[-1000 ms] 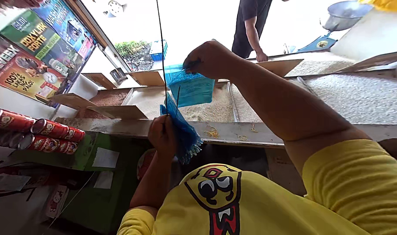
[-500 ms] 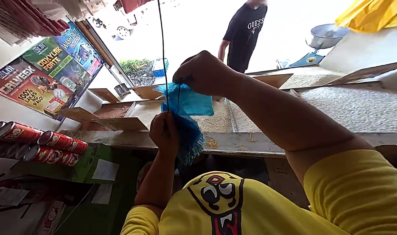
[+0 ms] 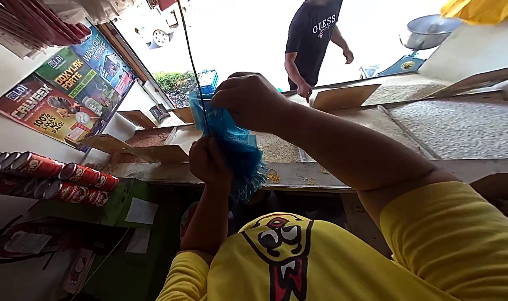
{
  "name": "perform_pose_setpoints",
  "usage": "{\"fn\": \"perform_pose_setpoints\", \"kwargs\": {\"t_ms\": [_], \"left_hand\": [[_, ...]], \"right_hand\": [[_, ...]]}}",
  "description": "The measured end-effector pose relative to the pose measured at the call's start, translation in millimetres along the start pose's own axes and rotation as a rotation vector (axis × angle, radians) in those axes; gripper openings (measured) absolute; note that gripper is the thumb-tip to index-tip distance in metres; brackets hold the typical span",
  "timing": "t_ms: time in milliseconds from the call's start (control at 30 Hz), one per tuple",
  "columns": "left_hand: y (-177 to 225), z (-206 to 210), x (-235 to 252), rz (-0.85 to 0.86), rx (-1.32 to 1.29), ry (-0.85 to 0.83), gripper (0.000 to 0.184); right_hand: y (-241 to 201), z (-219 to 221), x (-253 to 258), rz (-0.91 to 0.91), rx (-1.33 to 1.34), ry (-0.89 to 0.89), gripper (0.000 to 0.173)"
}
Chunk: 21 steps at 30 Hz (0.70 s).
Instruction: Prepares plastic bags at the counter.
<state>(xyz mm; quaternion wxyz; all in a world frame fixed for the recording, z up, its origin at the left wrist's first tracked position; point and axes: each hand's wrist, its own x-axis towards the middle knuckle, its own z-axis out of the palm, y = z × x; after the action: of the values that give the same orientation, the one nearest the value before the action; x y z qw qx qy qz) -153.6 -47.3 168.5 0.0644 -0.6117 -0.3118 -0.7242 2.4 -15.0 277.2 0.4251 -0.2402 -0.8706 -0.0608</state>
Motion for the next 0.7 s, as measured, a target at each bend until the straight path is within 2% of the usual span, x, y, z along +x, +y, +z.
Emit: {"fn": "perform_pose_setpoints", "kwargs": {"t_ms": [333, 500, 600, 700], "left_hand": [[1.1, 5.4, 3.1, -0.023, -0.045, 0.013, 0.021], [4.1, 11.9, 0.2, 0.031, -0.062, 0.049, 0.020], [6.4, 11.0, 8.9, 0.027, -0.055, 0.079, 0.022], [7.8, 7.9, 24.7, 0.046, -0.078, 0.065, 0.021]], "right_hand": [[-6.5, -5.1, 0.2, 0.018, 0.046, 0.047, 0.025], [-7.5, -0.3, -0.4, -0.022, 0.048, 0.078, 0.022], [-23.9, 15.8, -8.0, 0.031, 0.206, -0.022, 0.010], [-31.8, 12.5, -11.6, 0.084, 0.294, 0.048, 0.014]]}}
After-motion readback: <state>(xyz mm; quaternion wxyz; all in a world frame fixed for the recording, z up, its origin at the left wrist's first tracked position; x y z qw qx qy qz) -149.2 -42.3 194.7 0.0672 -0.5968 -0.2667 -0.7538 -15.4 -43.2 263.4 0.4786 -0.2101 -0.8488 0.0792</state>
